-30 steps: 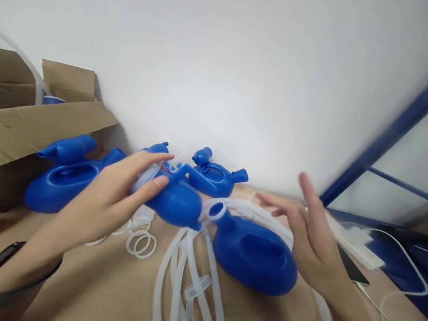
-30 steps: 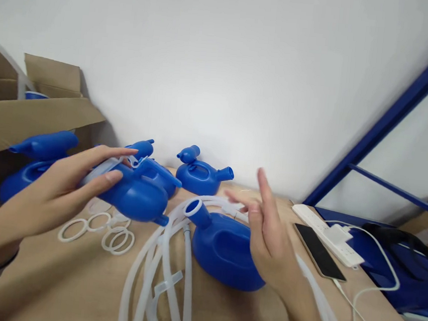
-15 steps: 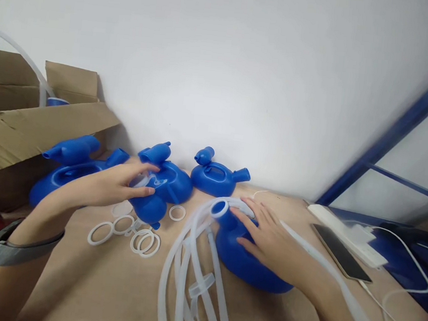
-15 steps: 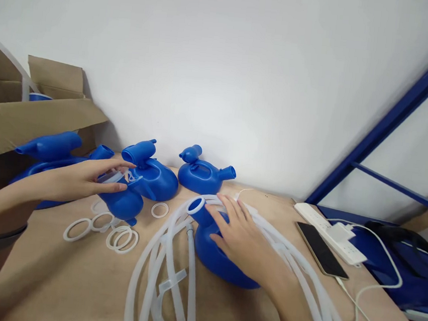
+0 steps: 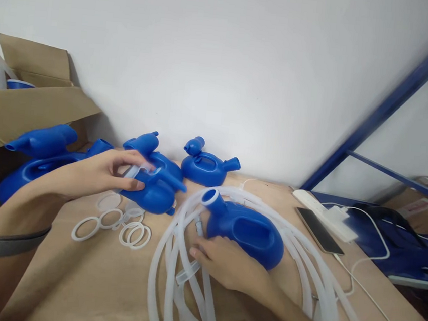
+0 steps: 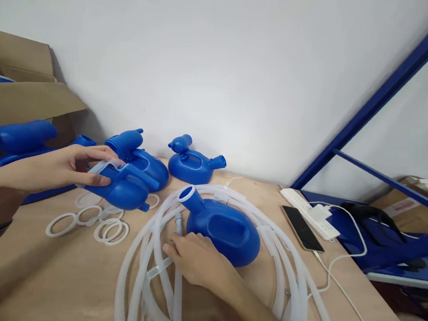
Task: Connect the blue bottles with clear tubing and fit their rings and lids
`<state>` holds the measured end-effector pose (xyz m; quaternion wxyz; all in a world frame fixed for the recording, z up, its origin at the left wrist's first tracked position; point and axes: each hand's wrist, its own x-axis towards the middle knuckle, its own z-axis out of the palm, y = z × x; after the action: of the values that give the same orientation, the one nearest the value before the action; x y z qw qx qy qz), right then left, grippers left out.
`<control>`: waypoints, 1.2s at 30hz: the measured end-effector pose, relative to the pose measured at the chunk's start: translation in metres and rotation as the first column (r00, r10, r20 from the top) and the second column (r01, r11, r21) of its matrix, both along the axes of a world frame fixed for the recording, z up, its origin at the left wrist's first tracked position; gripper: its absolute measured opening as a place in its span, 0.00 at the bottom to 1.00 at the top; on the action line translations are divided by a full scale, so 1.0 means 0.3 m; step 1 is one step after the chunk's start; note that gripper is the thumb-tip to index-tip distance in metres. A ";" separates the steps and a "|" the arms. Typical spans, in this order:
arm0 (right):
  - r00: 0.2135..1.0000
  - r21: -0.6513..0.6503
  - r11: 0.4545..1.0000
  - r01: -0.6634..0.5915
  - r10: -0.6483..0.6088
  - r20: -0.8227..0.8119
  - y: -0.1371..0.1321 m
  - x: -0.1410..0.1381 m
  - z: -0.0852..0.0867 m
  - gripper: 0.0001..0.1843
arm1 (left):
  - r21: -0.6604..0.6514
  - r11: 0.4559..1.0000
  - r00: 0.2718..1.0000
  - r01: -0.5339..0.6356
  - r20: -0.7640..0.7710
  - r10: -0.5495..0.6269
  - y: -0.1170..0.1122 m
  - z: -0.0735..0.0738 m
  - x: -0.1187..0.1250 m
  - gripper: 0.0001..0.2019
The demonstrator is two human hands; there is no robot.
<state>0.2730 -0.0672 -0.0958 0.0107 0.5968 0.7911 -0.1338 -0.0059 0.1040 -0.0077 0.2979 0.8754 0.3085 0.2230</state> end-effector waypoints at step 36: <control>0.907 0.612 0.744 -0.266 0.409 -0.102 0.036 0.027 0.032 0.16 | -0.285 0.954 0.926 -0.091 0.328 0.187 -0.021 0.010 0.020 0.18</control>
<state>0.2810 -0.0562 -0.0863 -0.2408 0.3968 0.8842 0.0523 0.0001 0.0976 -0.0048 0.4457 0.7493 0.3391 0.3534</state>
